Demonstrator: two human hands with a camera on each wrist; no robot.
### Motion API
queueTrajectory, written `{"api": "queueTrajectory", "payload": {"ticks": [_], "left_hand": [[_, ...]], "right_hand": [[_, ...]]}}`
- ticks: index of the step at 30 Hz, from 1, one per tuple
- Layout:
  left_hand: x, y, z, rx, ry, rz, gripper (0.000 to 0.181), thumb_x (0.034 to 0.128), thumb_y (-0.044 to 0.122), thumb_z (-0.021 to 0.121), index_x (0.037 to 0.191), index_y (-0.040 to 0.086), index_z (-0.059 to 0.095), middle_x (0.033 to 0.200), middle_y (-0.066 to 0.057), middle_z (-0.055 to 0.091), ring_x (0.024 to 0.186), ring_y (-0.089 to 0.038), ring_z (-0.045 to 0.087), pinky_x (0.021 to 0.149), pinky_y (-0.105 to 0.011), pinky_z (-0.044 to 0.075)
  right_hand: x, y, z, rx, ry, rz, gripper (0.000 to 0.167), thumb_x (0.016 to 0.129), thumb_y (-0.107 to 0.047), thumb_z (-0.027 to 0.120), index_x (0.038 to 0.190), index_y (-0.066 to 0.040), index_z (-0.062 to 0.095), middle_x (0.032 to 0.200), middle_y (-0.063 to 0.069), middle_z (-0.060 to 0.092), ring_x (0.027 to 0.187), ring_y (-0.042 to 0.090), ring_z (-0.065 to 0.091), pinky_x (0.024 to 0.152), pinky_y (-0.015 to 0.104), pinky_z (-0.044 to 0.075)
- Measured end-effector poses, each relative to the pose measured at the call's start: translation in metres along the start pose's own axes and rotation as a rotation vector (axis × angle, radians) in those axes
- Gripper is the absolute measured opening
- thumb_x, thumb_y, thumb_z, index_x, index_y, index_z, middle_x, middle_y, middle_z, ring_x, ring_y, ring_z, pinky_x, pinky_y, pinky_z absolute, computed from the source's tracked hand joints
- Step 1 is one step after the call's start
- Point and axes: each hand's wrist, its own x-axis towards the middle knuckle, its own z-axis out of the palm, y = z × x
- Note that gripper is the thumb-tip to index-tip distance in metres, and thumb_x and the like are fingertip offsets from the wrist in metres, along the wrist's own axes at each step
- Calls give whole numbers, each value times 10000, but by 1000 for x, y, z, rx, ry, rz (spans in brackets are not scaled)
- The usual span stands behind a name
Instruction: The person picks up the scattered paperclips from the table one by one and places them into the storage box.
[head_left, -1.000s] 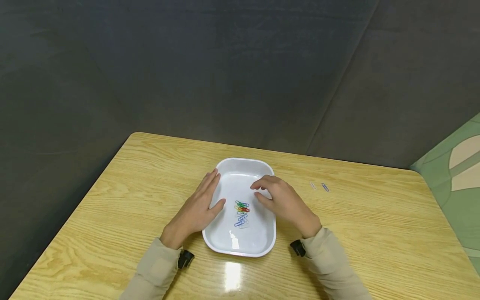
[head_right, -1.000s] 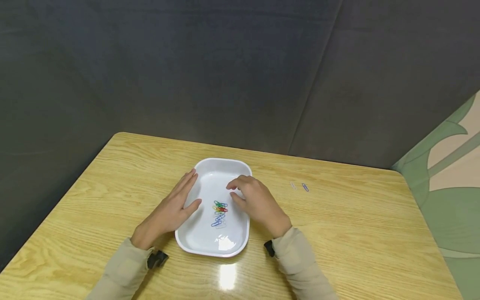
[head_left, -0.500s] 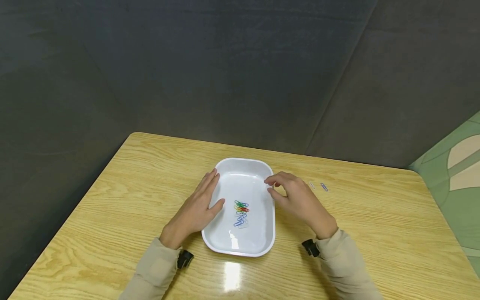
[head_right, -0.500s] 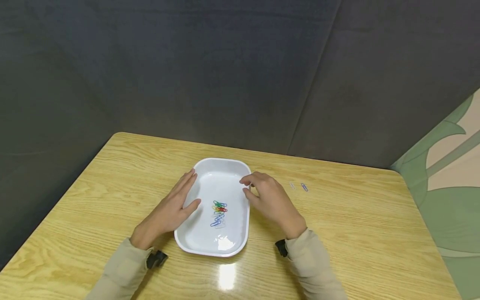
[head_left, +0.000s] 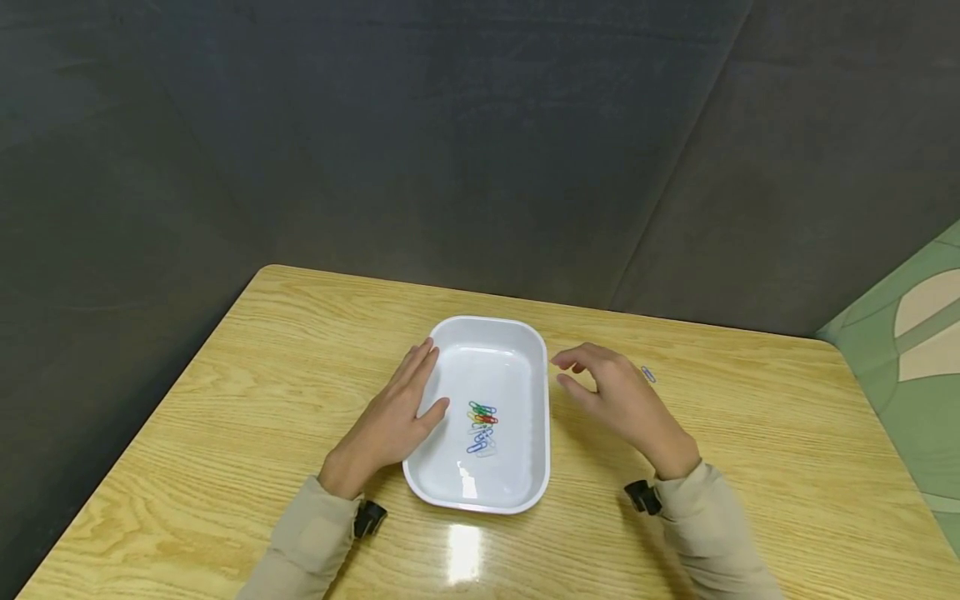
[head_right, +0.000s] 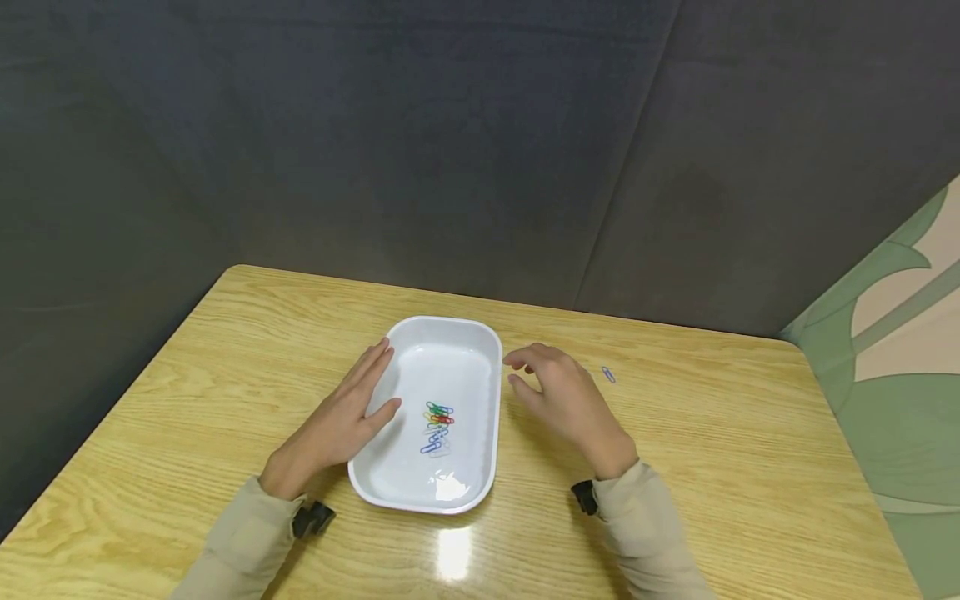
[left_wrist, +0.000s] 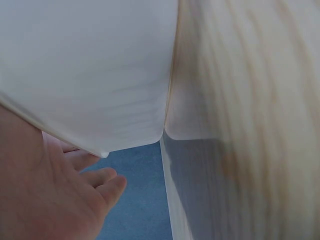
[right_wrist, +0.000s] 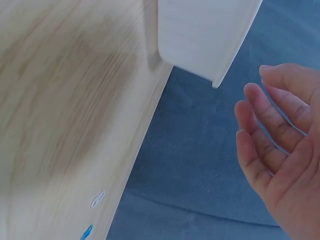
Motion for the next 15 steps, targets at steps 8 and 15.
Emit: {"api": "queueTrajectory", "payload": {"ticks": [8, 15], "left_hand": [[0, -1, 0, -1, -1, 3, 728, 1010, 369, 507, 1593, 78, 180, 1688, -59, 95, 1559, -300, 91, 1256, -479, 166], [0, -2, 1, 2, 1, 3, 725, 1012, 369, 504, 1594, 84, 177, 1688, -55, 96, 1559, -296, 92, 1256, -474, 164]], "right_hand": [[-12, 17, -9, -17, 20, 26, 178, 919, -79, 681, 1092, -63, 718, 1081, 100, 733, 943, 261, 679, 760, 422, 556], [-20, 29, -17, -2, 24, 46, 192, 921, -91, 690, 1108, -57, 713, 1071, 97, 730, 936, 260, 675, 755, 449, 543]]}}
